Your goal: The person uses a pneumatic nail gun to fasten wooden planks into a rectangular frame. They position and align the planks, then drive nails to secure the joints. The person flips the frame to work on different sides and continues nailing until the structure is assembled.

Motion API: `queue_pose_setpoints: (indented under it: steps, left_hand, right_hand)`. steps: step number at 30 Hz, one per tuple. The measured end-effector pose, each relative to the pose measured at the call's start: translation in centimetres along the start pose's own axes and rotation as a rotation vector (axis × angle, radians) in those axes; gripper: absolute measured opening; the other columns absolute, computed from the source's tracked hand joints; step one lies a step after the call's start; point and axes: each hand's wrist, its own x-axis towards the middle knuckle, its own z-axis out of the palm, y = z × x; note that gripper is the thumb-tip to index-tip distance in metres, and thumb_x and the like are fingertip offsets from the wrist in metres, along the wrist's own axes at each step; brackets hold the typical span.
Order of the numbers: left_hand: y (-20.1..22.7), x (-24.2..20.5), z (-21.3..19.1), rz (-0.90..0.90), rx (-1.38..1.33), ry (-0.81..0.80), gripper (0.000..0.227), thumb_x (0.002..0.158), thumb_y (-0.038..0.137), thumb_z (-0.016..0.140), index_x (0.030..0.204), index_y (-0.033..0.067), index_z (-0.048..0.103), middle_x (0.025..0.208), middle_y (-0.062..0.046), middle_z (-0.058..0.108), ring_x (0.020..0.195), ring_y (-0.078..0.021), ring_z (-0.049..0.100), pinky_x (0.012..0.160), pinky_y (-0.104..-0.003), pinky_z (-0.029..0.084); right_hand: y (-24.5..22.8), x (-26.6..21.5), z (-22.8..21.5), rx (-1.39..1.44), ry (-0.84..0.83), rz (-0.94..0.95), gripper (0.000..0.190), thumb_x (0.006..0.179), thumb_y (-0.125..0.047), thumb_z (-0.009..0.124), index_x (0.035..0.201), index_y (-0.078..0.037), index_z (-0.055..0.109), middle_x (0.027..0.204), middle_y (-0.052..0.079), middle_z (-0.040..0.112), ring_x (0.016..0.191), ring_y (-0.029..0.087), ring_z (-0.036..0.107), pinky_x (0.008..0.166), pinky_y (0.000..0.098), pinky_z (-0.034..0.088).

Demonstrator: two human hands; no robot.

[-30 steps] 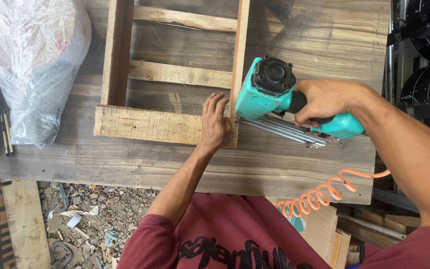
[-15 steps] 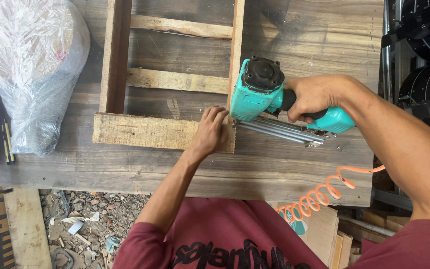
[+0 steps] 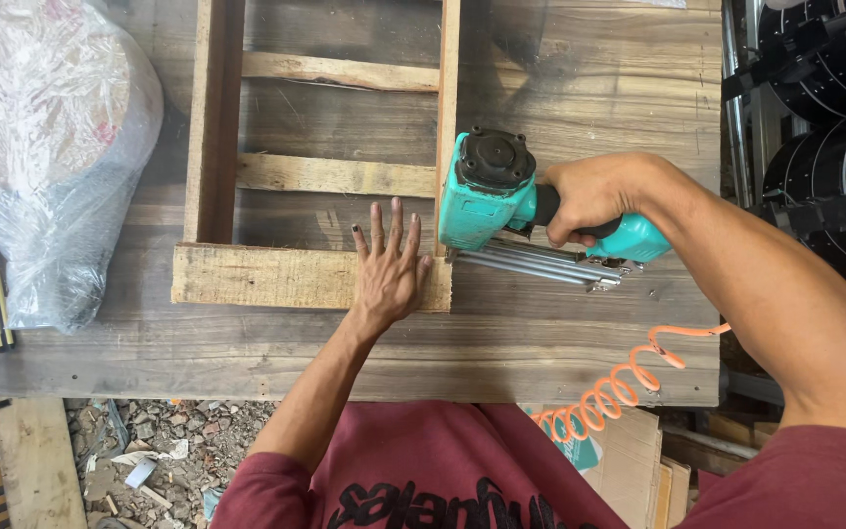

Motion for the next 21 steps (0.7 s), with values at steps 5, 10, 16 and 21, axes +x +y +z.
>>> queue_pose_setpoints:
  steps: [5, 10, 16, 21]
  left_hand:
    - [0.2, -0.1, -1.1, -0.004, 0.024, -0.043, 0.067, 0.106, 0.049, 0.018, 0.163, 0.0139, 0.028, 0.173, -0.015, 0.0, 0.156, -0.0401, -0.01, 0.12, -0.066, -0.005]
    - [0.1, 0.1, -0.5, -0.011, 0.023, -0.046, 0.068, 0.105, 0.049, 0.019, 0.163, 0.0139, 0.025, 0.173, -0.014, -0.002, 0.156, -0.0404, -0.011, 0.12, -0.066, -0.004]
    - [0.0, 0.1, -0.1, -0.013, 0.012, -0.025, 0.068, 0.105, 0.049, 0.019, 0.163, 0.0131, 0.025, 0.173, -0.014, -0.003, 0.155, -0.0404, -0.011, 0.12, -0.065, -0.004]
    - [0.2, 0.1, -0.7, -0.013, 0.005, -0.027, 0.068, 0.105, 0.046, 0.02, 0.163, 0.0115, 0.025, 0.173, -0.015, -0.001, 0.156, -0.0413, -0.01, 0.12, -0.065, -0.003]
  right_hand:
    - [-1.1, -0.7, -0.7, 0.046, 0.019, 0.039, 0.02, 0.063, -0.017, 0.079, 0.053, -0.005, 0.067, 0.045, 0.009, 0.065, 0.043, 0.021, 0.064, 0.055, 0.0293, 0.05]
    - [0.0, 0.5, -0.7, 0.08, 0.017, 0.031, 0.017, 0.063, -0.014, 0.079, 0.055, -0.004, 0.068, 0.047, 0.009, 0.066, 0.045, 0.022, 0.067, 0.057, 0.0295, 0.052]
    - [-1.2, 0.0, -1.3, 0.1, 0.014, 0.041, 0.019, 0.064, -0.011, 0.079, 0.056, -0.001, 0.066, 0.047, 0.011, 0.064, 0.042, 0.022, 0.064, 0.052, 0.0303, 0.051]
    - [-0.9, 0.9, -1.4, 0.145, 0.005, 0.034, 0.017, 0.066, -0.007, 0.081, 0.059, 0.002, 0.068, 0.051, 0.013, 0.065, 0.044, 0.024, 0.067, 0.053, 0.0324, 0.054]
